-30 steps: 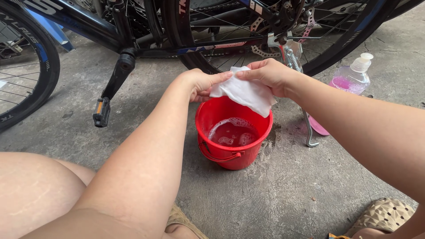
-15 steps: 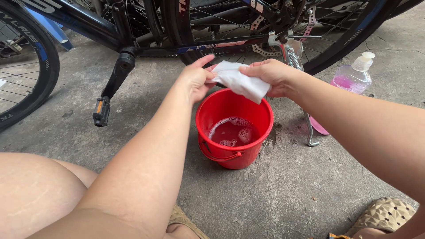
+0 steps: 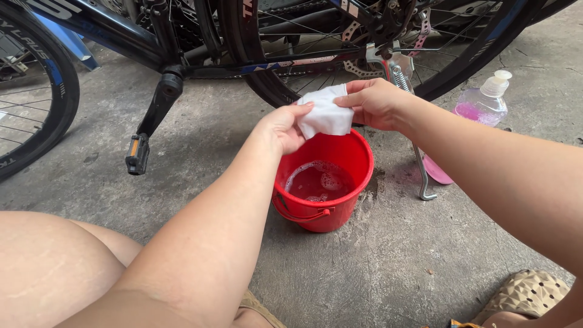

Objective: The person is cleaning a bicycle using a wet cloth and soapy water from a bucket.

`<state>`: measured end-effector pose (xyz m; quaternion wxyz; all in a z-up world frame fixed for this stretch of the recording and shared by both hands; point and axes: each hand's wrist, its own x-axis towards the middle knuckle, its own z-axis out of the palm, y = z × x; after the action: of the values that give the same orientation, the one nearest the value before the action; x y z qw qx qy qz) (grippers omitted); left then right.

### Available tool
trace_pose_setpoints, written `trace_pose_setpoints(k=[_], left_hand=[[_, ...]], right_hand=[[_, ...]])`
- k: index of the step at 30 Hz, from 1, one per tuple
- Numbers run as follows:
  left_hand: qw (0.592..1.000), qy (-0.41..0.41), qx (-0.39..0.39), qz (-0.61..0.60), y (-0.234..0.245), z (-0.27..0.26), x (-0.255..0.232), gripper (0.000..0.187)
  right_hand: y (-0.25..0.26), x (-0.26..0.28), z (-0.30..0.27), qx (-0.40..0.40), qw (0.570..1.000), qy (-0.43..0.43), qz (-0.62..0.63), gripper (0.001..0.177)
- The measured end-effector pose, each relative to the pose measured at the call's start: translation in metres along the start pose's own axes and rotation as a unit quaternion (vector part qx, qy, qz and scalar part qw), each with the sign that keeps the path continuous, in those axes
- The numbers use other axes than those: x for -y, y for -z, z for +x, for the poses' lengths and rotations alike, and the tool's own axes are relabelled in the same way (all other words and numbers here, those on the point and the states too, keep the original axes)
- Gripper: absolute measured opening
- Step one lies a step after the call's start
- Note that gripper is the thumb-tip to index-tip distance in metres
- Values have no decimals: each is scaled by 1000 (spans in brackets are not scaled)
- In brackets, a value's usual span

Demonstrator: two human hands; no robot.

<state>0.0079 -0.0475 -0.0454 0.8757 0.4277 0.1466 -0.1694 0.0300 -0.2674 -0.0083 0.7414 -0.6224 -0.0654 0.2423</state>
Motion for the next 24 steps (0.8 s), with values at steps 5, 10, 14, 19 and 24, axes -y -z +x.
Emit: trace_pose_setpoints(k=[5,10,14,19,24], left_hand=[[964,-115,-138,197,-36,-52,-14,60],[895,-190,-68,398,-24,-39,-22,52],[745,-185,-196,610,-49,-72,-24,36],[843,-195,-142,480,-23,-10,-38,32],[706,-385,-416,424,-51,1,-68,29]], right_hand=[[-9,2,-8,-102,994,-26,16,50],[1,-1,0,-11,997,-26,-67,41],[4,-10,7,-45,962,9,-268,29],[12,-16,7,-109,962,-20,-250,28],[27,-25,17,-144,968,-59,-196,28]])
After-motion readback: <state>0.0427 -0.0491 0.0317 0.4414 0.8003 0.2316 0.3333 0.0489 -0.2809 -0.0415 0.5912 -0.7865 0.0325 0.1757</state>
